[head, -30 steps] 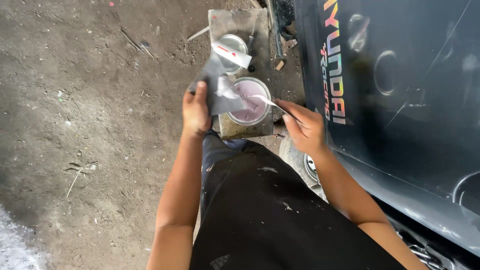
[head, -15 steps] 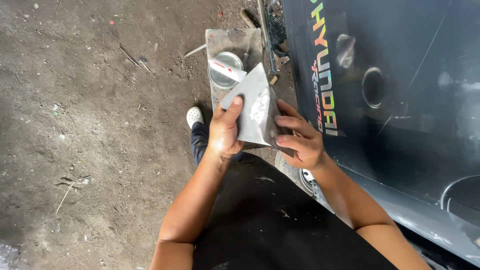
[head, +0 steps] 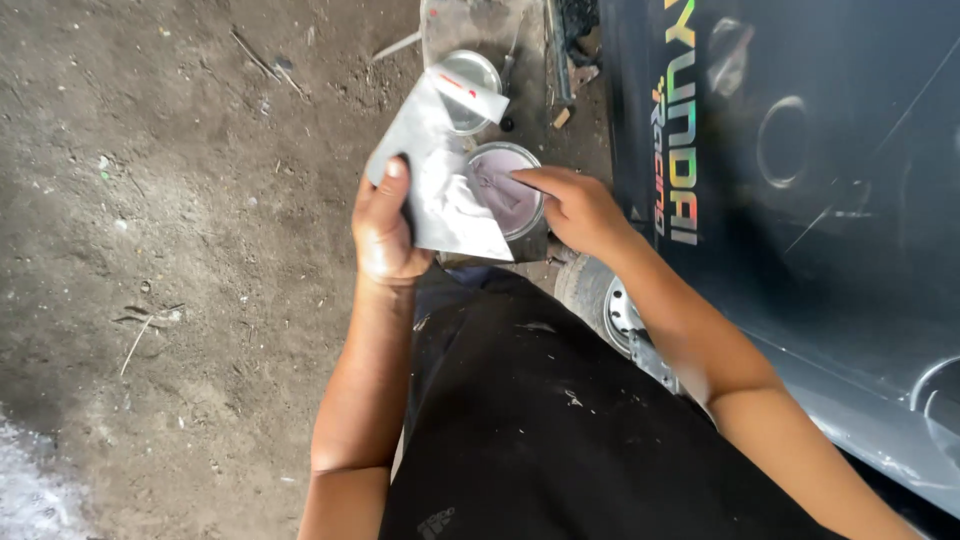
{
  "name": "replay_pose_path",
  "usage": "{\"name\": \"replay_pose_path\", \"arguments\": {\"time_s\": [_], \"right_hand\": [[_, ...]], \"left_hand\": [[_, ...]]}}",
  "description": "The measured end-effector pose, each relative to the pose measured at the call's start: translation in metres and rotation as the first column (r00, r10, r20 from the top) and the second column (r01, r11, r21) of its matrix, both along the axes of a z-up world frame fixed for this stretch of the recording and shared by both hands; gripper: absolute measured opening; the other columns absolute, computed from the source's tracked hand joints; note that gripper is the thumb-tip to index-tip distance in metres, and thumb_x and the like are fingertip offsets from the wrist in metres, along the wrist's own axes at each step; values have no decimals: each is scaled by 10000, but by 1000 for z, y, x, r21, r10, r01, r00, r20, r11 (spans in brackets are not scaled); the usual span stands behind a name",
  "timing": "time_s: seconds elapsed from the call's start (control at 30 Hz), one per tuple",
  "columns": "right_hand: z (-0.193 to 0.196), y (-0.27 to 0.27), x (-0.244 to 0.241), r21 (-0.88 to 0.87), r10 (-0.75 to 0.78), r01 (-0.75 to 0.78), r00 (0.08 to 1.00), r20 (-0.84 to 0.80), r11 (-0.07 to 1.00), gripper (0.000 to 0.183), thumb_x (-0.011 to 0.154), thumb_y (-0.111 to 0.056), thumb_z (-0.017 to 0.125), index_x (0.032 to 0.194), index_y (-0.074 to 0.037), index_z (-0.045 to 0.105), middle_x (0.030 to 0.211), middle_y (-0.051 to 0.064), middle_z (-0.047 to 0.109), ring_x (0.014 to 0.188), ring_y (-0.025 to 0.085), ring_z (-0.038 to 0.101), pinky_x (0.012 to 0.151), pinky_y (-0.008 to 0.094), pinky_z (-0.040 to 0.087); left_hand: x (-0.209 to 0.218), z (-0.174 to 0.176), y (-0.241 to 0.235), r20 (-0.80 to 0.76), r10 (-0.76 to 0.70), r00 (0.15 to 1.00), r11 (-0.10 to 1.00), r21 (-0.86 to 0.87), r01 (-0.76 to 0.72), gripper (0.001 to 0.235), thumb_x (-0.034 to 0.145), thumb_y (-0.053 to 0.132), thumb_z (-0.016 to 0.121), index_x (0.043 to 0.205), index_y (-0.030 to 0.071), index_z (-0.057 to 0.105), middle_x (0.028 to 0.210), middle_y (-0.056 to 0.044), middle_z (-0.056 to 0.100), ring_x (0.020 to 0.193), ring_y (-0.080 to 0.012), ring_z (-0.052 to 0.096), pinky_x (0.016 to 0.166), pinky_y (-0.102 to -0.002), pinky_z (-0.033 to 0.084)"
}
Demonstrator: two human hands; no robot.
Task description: The person scoops pink body filler from a can onto a metal putty knife and mixes it with a hardener. They then apply the filler to a damaged area on the side of a car using two putty knives to spread and smooth the material.
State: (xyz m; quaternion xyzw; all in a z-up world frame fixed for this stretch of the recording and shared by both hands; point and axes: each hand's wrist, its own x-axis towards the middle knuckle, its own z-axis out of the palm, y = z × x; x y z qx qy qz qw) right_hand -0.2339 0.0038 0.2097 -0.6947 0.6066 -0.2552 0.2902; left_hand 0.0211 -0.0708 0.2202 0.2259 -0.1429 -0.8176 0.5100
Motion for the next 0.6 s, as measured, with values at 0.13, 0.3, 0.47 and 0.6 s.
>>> {"name": "replay_pose_path", "arguments": {"time_s": [0.13, 0.3, 0.47, 0.6], "right_hand": [[-94, -24, 23, 463, 63, 48, 973, -221, 885, 560, 860, -47, 549, 1385, -215, 644, 1083, 216, 710, 900, 432, 686, 787, 510, 548], [-201, -30, 47, 448, 257, -20, 842, -474, 894, 233, 912, -120, 563, 1071, -107, 732, 996, 171, 742, 977, 395, 705, 852, 531, 545], [-154, -28, 35, 489, 238, -43, 908, -344, 871, 373, 804, -85, 574, 1121, -178, 748, 1035, 156, 738, 977, 386, 683, 815, 521, 535], [-73, -20, 15, 492, 56, 117, 945, -322, 863, 442, 843, -64, 574, 1217, -234, 737, 1062, 167, 726, 941, 396, 670, 778, 506, 536]], "left_hand": [[17, -25, 4, 39, 79, 996, 992, 97, -83, 456, 1048, 239, 666, 1395, -35, 556, 1274, -148, 677, 1134, -263, 671, 1022, -415, 545], [30, -33, 18, 12, 94, 995, 980, 172, -95, 504, 1002, 262, 675, 1394, -34, 561, 1303, -148, 673, 1182, -286, 659, 1060, -435, 520], [45, -58, 27, 12, 121, 993, 983, 138, -122, 535, 991, 270, 710, 1421, 0, 543, 1353, -128, 639, 1250, -287, 613, 1127, -459, 471], [48, -68, 22, 87, 98, 991, 995, 29, -100, 639, 950, 332, 752, 1455, 12, 529, 1390, -106, 616, 1312, -265, 574, 1184, -453, 411]]}}
